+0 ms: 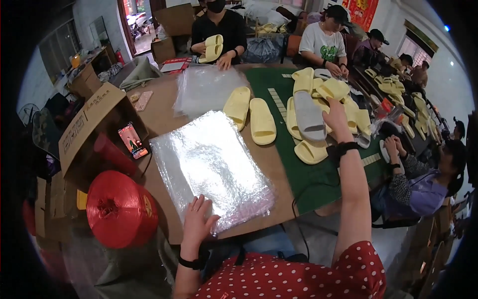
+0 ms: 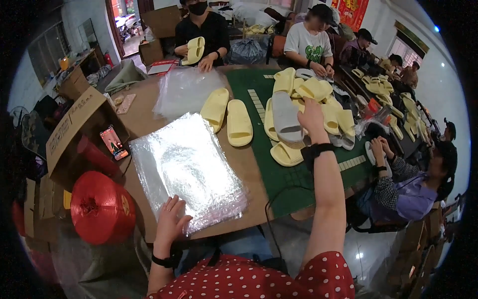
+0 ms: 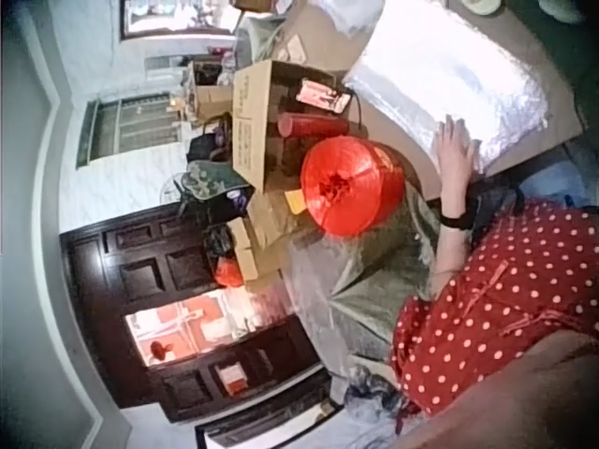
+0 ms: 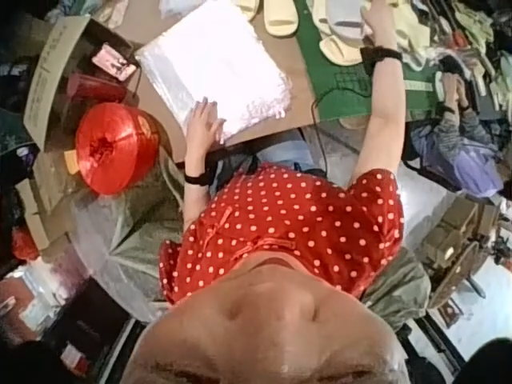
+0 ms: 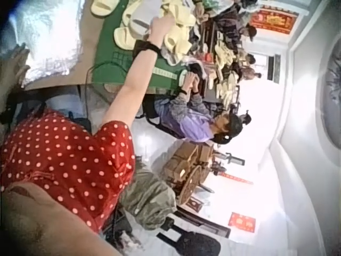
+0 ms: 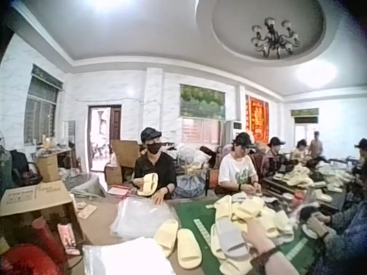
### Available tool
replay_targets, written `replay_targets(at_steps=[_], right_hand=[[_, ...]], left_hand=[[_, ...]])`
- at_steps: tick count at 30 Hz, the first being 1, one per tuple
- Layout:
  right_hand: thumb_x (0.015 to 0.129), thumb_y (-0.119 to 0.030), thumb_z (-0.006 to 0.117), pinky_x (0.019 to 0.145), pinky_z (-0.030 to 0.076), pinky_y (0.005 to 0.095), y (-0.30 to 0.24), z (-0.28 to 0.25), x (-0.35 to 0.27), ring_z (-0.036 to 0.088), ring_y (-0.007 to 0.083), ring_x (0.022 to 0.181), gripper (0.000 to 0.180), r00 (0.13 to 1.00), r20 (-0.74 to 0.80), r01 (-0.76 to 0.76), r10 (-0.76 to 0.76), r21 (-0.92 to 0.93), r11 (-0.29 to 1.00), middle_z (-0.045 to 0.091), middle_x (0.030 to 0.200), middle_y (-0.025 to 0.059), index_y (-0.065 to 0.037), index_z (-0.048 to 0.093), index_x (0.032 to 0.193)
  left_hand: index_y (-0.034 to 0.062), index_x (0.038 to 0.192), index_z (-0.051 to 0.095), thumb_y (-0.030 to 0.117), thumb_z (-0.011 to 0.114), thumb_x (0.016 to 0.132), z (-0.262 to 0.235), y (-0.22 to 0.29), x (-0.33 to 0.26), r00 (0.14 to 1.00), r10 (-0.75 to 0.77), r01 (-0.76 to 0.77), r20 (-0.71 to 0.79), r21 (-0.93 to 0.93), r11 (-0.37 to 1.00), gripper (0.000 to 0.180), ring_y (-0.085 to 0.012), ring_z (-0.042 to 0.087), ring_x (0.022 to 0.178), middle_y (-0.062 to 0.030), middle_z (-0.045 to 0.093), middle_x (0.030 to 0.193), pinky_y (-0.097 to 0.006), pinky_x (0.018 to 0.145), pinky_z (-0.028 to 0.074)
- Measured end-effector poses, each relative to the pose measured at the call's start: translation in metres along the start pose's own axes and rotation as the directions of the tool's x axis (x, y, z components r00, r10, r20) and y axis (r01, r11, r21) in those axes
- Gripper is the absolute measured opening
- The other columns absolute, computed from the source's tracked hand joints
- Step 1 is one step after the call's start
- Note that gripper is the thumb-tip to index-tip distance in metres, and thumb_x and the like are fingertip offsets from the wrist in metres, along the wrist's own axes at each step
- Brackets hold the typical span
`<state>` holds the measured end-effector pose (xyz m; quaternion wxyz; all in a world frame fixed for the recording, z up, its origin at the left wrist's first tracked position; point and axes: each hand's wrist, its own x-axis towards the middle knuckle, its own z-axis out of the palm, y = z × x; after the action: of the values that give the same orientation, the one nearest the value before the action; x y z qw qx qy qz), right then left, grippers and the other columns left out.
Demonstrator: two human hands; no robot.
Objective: Placing pairs of slippers into plastic bags at a workstation.
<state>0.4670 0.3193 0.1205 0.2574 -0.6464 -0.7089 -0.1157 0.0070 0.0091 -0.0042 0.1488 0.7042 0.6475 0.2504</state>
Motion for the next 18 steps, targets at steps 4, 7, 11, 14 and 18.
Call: replay_targets(at_steps=[4,7,11,14,18], right_hand=[[0.068,-0.01,0.066,0.102,0.044,0.0426,0.007,0.013,0.013,0.052,0.0401,0.12,0.07,0.969,0.246,-0.036,-0.023,0.232,0.972,0.058,0.126,0.0223,-0.004,0.05,0.136],[0.063,-0.009,0.067,0.099,0.046,0.0406,-0.002,0.024,0.004,0.055,0.039,0.116,0.073,0.953,0.247,0.123,-0.172,0.203,0.972,0.057,0.121,0.0231,-0.002,0.052,0.134],[0.06,-0.014,0.073,0.091,0.049,0.0388,-0.005,0.026,-0.009,0.056,0.0358,0.103,0.057,0.916,0.398,0.026,-0.047,0.058,0.998,0.048,0.115,0.0186,0.001,0.062,0.114],[0.059,-0.017,0.08,0.086,0.05,0.0382,-0.02,0.005,-0.014,0.058,0.0316,0.1,0.055,0.943,0.325,0.0,-0.066,0.198,0.98,0.049,0.112,0.0161,0.002,0.063,0.107],[0.066,-0.019,0.086,0.078,0.05,0.0336,-0.024,-0.023,-0.007,0.061,0.0231,0.089,0.048,0.997,0.002,-0.072,0.083,0.51,0.857,0.058,0.102,0.0101,0.0,0.064,0.104]], left_hand=[[0.007,0.125,0.062,0.032,0.075,0.082,-0.003,0.0,-0.002,1.0,-0.006,0.005,-0.013,-0.062,0.998,0.051,-0.0413,0.043,0.134,-0.0191,0.051,0.142,-0.051,0.113,0.031],[0.0065,0.124,0.063,0.032,0.075,0.082,-0.001,-0.002,-0.002,1.0,-0.017,0.016,-0.011,-0.071,0.997,0.05,-0.0405,0.044,0.134,-0.0187,0.052,0.142,-0.05,0.113,0.031],[0.0059,0.124,0.063,0.031,0.075,0.082,-0.001,0.002,-0.003,0.999,-0.022,0.02,-0.027,-0.082,0.996,0.05,-0.0404,0.043,0.134,-0.0191,0.051,0.143,-0.05,0.114,0.03],[0.0058,0.124,0.062,0.031,0.074,0.082,-0.001,0.0,-0.003,1.0,-0.027,0.026,-0.015,-0.085,0.996,0.051,-0.0406,0.043,0.135,-0.0191,0.05,0.143,-0.05,0.115,0.029],[0.0059,0.125,0.061,0.031,0.074,0.082,0.001,0.004,-0.001,0.999,-0.027,0.026,-0.017,-0.067,0.997,0.051,-0.0405,0.042,0.135,-0.0189,0.05,0.144,-0.05,0.115,0.028]])
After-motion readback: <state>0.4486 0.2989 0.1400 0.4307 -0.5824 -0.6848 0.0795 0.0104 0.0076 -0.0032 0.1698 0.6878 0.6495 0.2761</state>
